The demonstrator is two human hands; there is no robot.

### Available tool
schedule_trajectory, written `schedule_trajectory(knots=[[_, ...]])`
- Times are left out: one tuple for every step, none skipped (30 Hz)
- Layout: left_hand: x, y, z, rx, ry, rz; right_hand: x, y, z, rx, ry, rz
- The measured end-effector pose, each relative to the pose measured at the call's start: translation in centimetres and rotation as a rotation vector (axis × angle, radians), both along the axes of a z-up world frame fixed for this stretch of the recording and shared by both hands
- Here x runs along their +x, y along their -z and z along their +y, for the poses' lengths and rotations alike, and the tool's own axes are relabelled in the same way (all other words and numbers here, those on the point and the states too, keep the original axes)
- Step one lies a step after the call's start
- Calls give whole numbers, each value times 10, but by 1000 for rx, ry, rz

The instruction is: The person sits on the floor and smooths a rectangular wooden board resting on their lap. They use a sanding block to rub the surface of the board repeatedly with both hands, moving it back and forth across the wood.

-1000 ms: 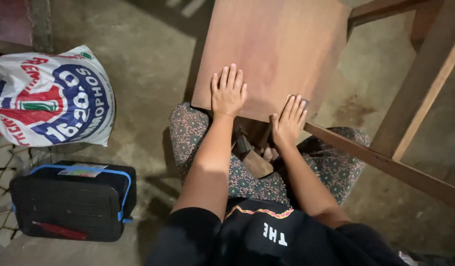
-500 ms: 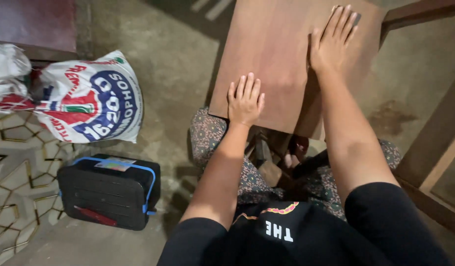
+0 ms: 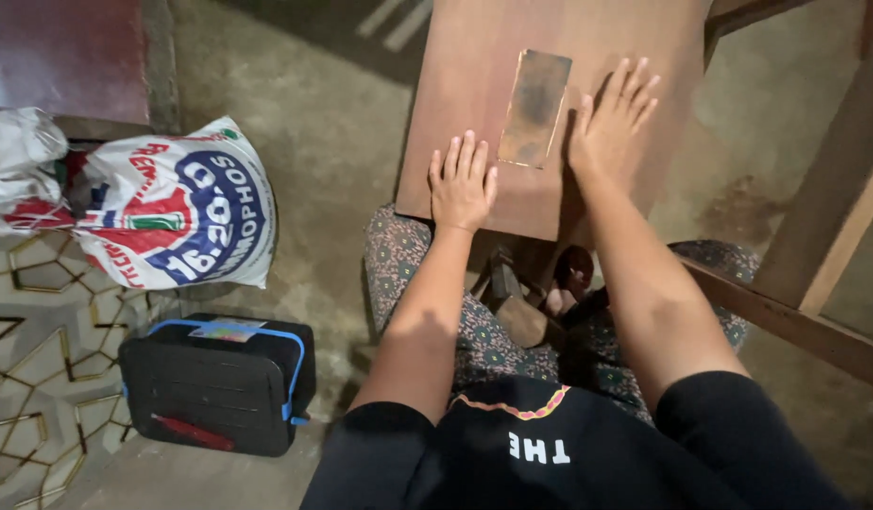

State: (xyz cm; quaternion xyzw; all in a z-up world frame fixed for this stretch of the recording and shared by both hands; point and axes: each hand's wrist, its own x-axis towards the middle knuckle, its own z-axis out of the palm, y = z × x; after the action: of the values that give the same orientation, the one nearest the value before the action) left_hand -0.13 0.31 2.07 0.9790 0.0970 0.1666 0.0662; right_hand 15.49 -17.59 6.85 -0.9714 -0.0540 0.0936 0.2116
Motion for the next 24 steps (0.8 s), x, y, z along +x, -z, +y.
schedule_trajectory(knots=[[-1, 0, -1, -13, -4, 8, 1, 23, -9, -16, 1, -99], [-2, -4, 0, -7, -2, 7, -1, 27, -9, -10, 3, -100], [-1, -8, 0, -72, -26, 24, -1, 31, -9, -50, -17, -128], [2, -11, 0, -136, -49, 41, 1, 36, -8, -90, -38, -157], [6, -15, -1, -130, -42, 39, 2, 33, -6, -85, -30, -159], [11, -19, -2, -143, -90, -21, 4, 30, -4, -87, -32, -138], [14, -21, -8, -164, -138, -76, 4, 28, -6, -98, -36, -112], [29, -21, -13, -166, -133, -74, 6, 31, -8, -101, -31, -110], [41, -22, -19, -156, -78, 46, 6, 35, -8, -94, -21, -116], [53, -22, -23, -145, -23, 166, 7, 39, -9, -88, -11, -121], [67, -5, -33, -146, -22, 171, 8, 48, -9, -88, -11, -116], [82, 11, -43, -116, 43, 90, 9, 56, -10, -92, -13, -172], [97, 28, -54, -88, 114, 7, 10, 65, -13, -98, -8, -229], [111, 32, -60, -90, 122, 11, 11, 72, -15, -100, -1, -225], [125, 35, -65, -55, 114, 36, 12, 78, -16, -114, 0, -238], [138, 39, -70, -20, 106, 60, 12, 84, -16, -128, 1, -251], [161, 37, -62, -22, 115, 62, 12, 81, -15, -131, 10, -249], [184, 35, -54, 37, 99, 122, 12, 79, -13, -129, -1, -262], [204, 33, -49, 92, 85, 184, 9, 76, -15, -131, -10, -272], [226, 32, -41, 86, 97, 188, 10, 75, -15, -140, 0, -266], [247, 29, -33, 117, 70, 251, 10, 74, -14, -143, -6, -273], [267, 26, -24, 148, 45, 314, 9, 71, -13, -147, -13, -280], [273, 19, -22, 150, 45, 312, 11, 71, -14, -145, -12, -283], [278, 11, -21, 111, 48, 401, 11, 71, -15, -151, -15, -293]])
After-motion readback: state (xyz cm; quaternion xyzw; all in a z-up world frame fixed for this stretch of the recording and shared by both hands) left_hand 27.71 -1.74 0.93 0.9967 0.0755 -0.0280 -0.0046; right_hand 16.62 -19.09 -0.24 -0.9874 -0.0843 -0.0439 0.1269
